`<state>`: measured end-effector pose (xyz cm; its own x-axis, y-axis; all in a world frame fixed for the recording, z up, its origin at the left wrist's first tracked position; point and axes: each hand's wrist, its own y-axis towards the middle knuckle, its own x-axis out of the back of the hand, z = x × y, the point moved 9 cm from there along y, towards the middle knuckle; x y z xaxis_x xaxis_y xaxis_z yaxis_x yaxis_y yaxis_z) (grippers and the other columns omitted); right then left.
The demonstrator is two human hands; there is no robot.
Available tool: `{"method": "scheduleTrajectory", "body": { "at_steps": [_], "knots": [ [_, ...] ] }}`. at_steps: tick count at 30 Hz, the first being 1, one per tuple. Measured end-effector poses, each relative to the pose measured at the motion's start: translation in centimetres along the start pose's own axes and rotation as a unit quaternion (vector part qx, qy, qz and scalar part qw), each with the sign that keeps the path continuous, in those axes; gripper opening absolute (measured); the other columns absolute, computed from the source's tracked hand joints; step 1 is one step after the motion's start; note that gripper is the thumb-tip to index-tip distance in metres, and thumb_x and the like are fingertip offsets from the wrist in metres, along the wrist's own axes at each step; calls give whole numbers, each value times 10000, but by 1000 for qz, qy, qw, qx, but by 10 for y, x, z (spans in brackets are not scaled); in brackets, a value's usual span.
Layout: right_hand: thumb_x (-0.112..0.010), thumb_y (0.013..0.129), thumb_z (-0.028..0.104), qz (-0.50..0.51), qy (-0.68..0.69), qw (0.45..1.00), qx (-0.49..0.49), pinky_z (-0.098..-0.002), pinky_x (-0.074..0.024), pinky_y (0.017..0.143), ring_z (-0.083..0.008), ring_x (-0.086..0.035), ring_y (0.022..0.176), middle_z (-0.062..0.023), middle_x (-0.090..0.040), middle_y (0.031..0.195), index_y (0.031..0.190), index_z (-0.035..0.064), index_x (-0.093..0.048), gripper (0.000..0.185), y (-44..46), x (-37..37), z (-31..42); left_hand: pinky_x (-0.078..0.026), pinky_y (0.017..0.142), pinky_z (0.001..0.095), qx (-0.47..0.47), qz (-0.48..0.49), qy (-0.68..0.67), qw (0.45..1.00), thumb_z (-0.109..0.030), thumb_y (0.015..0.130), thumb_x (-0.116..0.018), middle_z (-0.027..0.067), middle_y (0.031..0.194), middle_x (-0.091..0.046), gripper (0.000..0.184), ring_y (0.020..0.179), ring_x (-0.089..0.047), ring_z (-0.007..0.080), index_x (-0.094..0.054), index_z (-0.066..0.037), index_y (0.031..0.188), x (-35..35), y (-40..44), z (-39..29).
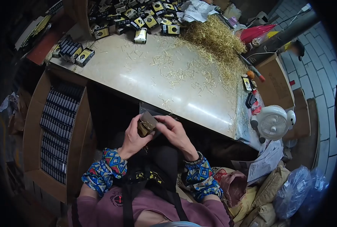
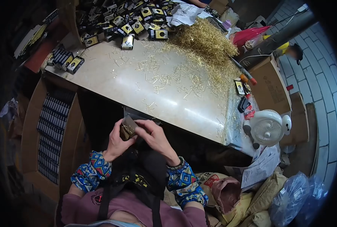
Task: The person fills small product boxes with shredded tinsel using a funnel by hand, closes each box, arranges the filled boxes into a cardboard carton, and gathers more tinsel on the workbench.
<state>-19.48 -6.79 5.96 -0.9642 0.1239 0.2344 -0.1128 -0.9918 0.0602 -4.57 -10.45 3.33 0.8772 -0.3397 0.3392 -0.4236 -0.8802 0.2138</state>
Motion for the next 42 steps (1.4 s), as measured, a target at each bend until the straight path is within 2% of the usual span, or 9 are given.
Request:
{"method": "scheduleTrajectory", "body": {
  "at_steps": [2,3,8,16,21,28,30,33,42],
  "knots": [
    [-687,924,161,19,-5,1000,13,-267,-499,731,-120,-633,841,-50,-684,920,1143,10,-655,268,-6,-10,-2,-513,901,390,22,-17,-46,999,-120,699,-817,192,1164,-593,740,1055,-626,323,-429,0,1318,2,1,4],
    [-693,922,132,35,21,997,-66,-237,-487,700,-75,-603,808,-20,-665,888,1047,-2,-662,186,-9,-13,-19,-511,902,374,35,-3,-50,998,-138,723,-820,189,1157,-599,718,1060,-629,294,-432,-3,1312,2,1,4],
    [-684,928,96,-55,78,995,-41,-216,-469,654,-47,-580,754,0,-660,834,969,-13,-667,118,-7,9,-8,-516,882,384,40,-14,-54,998,-124,710,-822,184,1125,-597,722,1026,-631,307,-432,-1,1304,7,3,1],
    [-756,830,110,-23,-240,962,126,-290,-442,598,-151,-557,668,-65,-559,758,938,33,-735,134,3,-10,45,-530,814,435,-117,-3,91,989,-106,697,-811,195,1085,-576,718,950,-618,400,-437,-3,1301,1,3,-25],
    [-705,887,92,-118,-89,987,61,-262,-470,616,-137,-585,693,-68,-622,829,1015,33,-724,142,7,19,43,-539,806,427,-89,-24,56,994,-115,679,-807,196,1097,-575,758,955,-629,396,-426,-14,1326,10,4,-25],
    [-734,843,30,-143,-137,966,165,-272,-520,687,-181,-649,796,-111,-653,977,1026,26,-724,183,-16,12,54,-548,793,423,-96,-56,65,992,-142,676,-816,191,1092,-582,773,948,-638,388,-427,-12,1332,13,4,-25],
    [-730,838,79,-72,-262,948,167,-377,-507,903,-310,-601,1096,-179,-603,1249,1094,58,-721,257,-14,-4,55,-550,787,423,-131,-52,80,987,-160,693,-816,193,1083,-590,758,941,-642,388,-433,-3,1328,9,3,-29],
    [-730,843,127,10,-229,955,186,-428,-481,969,-369,-536,1199,-218,-506,1406,1129,73,-699,293,-12,-24,47,-556,780,427,-190,-43,108,975,-209,741,-807,202,1064,-608,721,931,-651,389,-446,14,1323,5,0,-38],
    [-748,830,49,-116,-150,972,136,-338,-557,838,-314,-687,1005,-226,-624,1256,1107,13,-699,284,-24,4,45,-560,844,434,-62,-50,29,996,-201,755,-817,223,1228,-591,805,1046,-646,414,-355,-22,1389,13,4,-17]
  ]
}}
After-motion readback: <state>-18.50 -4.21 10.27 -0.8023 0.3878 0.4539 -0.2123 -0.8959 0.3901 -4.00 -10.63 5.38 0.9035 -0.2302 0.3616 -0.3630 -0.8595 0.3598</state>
